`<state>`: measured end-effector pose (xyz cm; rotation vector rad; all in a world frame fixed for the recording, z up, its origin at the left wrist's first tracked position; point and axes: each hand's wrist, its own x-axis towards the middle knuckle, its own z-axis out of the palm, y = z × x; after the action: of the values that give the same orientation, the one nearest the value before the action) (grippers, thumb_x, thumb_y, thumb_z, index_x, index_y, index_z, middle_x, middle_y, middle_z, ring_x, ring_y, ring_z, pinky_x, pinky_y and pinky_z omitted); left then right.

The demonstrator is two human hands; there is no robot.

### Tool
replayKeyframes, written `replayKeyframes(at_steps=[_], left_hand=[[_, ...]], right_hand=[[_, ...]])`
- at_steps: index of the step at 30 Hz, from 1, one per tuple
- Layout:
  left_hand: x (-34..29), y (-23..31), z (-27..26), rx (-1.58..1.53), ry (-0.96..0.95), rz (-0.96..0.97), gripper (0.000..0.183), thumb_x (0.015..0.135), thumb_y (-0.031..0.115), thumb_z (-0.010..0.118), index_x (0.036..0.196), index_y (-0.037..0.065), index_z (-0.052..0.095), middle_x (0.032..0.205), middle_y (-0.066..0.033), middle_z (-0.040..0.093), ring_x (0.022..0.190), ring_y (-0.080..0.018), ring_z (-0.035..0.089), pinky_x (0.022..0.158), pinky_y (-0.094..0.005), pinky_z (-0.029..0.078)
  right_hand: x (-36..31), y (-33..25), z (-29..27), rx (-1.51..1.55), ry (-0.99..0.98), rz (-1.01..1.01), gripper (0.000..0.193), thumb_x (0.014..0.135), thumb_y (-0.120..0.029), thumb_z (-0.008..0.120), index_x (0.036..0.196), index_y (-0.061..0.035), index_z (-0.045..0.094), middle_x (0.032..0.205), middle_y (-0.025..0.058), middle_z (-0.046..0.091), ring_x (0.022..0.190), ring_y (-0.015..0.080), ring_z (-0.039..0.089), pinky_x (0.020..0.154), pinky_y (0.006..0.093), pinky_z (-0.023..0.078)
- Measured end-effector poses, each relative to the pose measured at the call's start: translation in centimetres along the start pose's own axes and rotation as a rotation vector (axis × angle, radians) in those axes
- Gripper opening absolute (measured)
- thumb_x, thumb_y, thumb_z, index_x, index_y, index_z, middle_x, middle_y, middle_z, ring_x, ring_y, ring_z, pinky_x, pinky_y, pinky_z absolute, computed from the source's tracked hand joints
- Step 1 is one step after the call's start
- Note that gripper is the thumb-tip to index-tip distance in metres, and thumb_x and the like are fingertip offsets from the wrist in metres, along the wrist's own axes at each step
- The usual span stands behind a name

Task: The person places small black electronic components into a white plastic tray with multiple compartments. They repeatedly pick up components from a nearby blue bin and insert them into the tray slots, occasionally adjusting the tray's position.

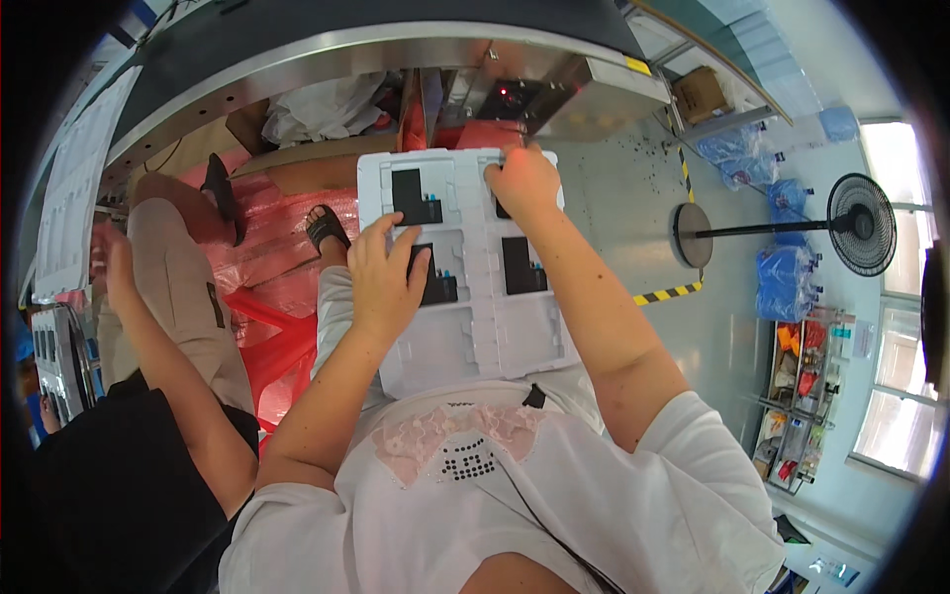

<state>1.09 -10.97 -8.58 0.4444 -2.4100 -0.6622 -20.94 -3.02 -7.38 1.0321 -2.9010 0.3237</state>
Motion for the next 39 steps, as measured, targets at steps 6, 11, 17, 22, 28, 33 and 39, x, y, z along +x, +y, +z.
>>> replayKeyframes(at_steps=[6, 11, 17, 22, 28, 33, 39], left_hand=[[0.5, 0.5, 0.2, 0.008, -0.009, -0.049, 0.031, 0.079, 0.014, 0.066, 0.108, 0.004, 0.059, 0.122, -0.0136, 0.048, 0.112, -0.0334, 0.045, 0.092, -0.0455, 0.034], [2.0, 1.9, -0.1, -0.036, 0.03, -0.093, 0.031, 0.079, 0.014, 0.068, 0.108, 0.008, 0.059, 0.122, -0.0117, 0.049, 0.114, -0.0323, 0.044, 0.093, -0.0434, 0.033], [10.1, 3.4, -5.3, -0.173, 0.224, 0.078, 0.025, 0.081, 0.011, 0.066, 0.105, 0.004, 0.06, 0.113, -0.0138, 0.056, 0.108, -0.032, 0.052, 0.093, -0.0415, 0.039], [25.5, 0.1, -6.9, 0.149, 0.566, 0.189, 0.027, 0.087, 0.025, 0.062, 0.099, 0.002, 0.064, 0.098, -0.0127, 0.063, 0.094, -0.0291, 0.059, 0.081, -0.0398, 0.046], [36.3, -1.8, -2.3, 0.795, 0.086, -0.33, 0.059, 0.089, 0.054, 0.049, 0.114, 0.003, 0.063, 0.12, -0.0198, 0.054, 0.108, -0.0406, 0.051, 0.083, -0.0583, 0.039], [36.7, -1.2, 0.1, 0.742, 0.148, -0.379, 0.047, 0.087, 0.045, 0.06, 0.114, 0.006, 0.064, 0.109, -0.0173, 0.059, 0.105, -0.0345, 0.055, 0.085, -0.0534, 0.042], [32.4, 1.1, -1.4, 0.498, 0.275, -0.341, 0.039, 0.075, 0.032, 0.074, 0.098, 0.002, 0.064, 0.102, -0.0153, 0.062, 0.1, -0.034, 0.057, 0.085, -0.0444, 0.046]], right_hand=[[-1.1, -0.8, 1.9, 0.036, 0.17, -0.026, 0.021, 0.075, -0.022, 0.062, 0.086, -0.0042, 0.066, 0.096, 0.0142, 0.056, 0.087, 0.0347, 0.056, 0.066, 0.0474, 0.048], [-1.2, -0.7, 2.5, -0.03, 0.273, -0.107, 0.022, 0.075, -0.022, 0.062, 0.089, -0.0053, 0.064, 0.094, 0.0111, 0.055, 0.088, 0.0324, 0.053, 0.07, 0.0464, 0.043], [-2.9, -1.7, -3.0, 0.24, 0.398, -0.032, 0.025, 0.085, -0.025, 0.063, 0.098, -0.0035, 0.062, 0.098, 0.0106, 0.06, 0.088, 0.0305, 0.058, 0.074, 0.0395, 0.047], [5.5, -4.4, -15.0, 0.597, 0.535, -0.128, 0.031, 0.087, -0.032, 0.061, 0.092, -0.0013, 0.063, 0.088, 0.0137, 0.062, 0.074, 0.029, 0.061, 0.07, 0.0383, 0.048], [23.8, -0.9, -13.4, -0.14, 0.539, 0.252, 0.046, 0.087, -0.042, 0.055, 0.111, -0.0033, 0.063, 0.114, 0.0178, 0.057, 0.108, 0.034, 0.053, 0.09, 0.0493, 0.041], [25.7, 1.7, -11.4, -0.136, 0.478, 0.364, 0.039, 0.084, -0.029, 0.063, 0.113, -0.0037, 0.062, 0.112, 0.0137, 0.06, 0.099, 0.0248, 0.058, 0.084, 0.0399, 0.045], [18.2, 2.6, -14.6, 1.015, 0.702, 0.002, 0.018, 0.075, -0.002, 0.067, 0.09, -0.0001, 0.057, 0.073, 0.0073, 0.061, 0.067, 0.0146, 0.06, 0.06, 0.0278, 0.047]])
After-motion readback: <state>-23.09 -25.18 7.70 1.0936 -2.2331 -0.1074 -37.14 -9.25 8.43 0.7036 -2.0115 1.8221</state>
